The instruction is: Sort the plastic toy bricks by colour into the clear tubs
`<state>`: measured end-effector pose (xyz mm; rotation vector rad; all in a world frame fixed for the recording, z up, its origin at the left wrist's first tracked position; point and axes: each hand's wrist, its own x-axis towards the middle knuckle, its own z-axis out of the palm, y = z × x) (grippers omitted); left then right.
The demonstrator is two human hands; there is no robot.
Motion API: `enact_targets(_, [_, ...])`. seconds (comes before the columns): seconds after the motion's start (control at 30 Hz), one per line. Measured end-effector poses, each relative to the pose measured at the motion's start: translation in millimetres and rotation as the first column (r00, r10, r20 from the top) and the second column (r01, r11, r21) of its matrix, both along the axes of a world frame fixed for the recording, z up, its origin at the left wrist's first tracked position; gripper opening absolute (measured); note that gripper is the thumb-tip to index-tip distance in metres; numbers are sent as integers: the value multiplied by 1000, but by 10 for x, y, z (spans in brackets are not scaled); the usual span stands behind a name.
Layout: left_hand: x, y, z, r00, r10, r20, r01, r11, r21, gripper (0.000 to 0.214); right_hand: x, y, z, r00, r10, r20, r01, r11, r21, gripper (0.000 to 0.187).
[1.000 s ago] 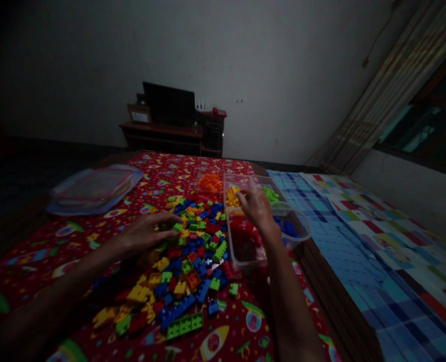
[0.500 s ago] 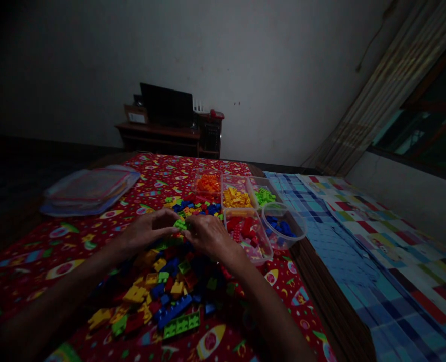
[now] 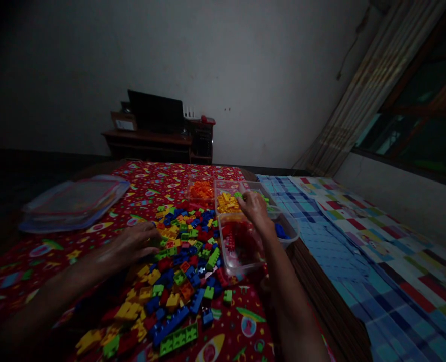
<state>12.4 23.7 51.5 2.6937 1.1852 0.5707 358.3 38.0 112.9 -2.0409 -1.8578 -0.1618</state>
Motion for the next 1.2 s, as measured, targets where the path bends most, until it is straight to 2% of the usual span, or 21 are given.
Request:
enact_targets(0.1, [49,-46,14,995,-19,-96,16,1000,-27,10,276,187,102,976,-207,71,211,976,-48,35])
enact_targets(0.17, [95,-71,15,989,3,-147,-5,1000,-9,10,349,243,137,958,-267,100,274,959,-65,34])
enact_targets(0.23, [132,-86,-6,983,29,-180,-26,1000,17,12,315,236,141,958,-265,105,272,961,-55,35])
enact_targets(0.3, [159,-93,-32,981,35,-189,-28,999,35,11,174,167,121,979,-187,81,189,982,-26,34])
enact_targets(0.37, [178,-97,-44,983,26,-183,-20,999,37,9,-59,45,87,999,-31,43,31,999,-15,33])
enact_targets(0.43, [190,-92,-44,985,20,-172,-14,999,33,5,-350,-110,42,989,148,7,-147,988,-43,31])
enact_targets(0.57, [182,-45,-58,993,8,-117,0,998,63,11,-912,-397,-114,913,402,-64,-407,905,-122,27])
enact_targets(0.67, [152,3,-86,998,-16,-63,20,998,67,13,-1170,-503,-280,845,531,-65,-533,826,-183,20])
enact_targets(0.77, [128,36,-95,999,-6,-45,9,998,64,12,-1275,-520,-409,795,605,-40,-595,765,-247,21])
enact_targets(0.87, [123,46,-83,1000,-10,-11,11,999,49,11,-1301,-521,-454,773,633,-39,-614,730,-300,22])
enact_targets(1.07, [114,60,-87,997,-56,50,58,998,-39,12,-1330,-579,-463,801,596,49,-556,773,-306,20])
enact_targets(1.2, [63,120,-164,997,-48,56,50,998,-36,14,-1339,-586,-474,794,605,60,-563,769,-305,17])
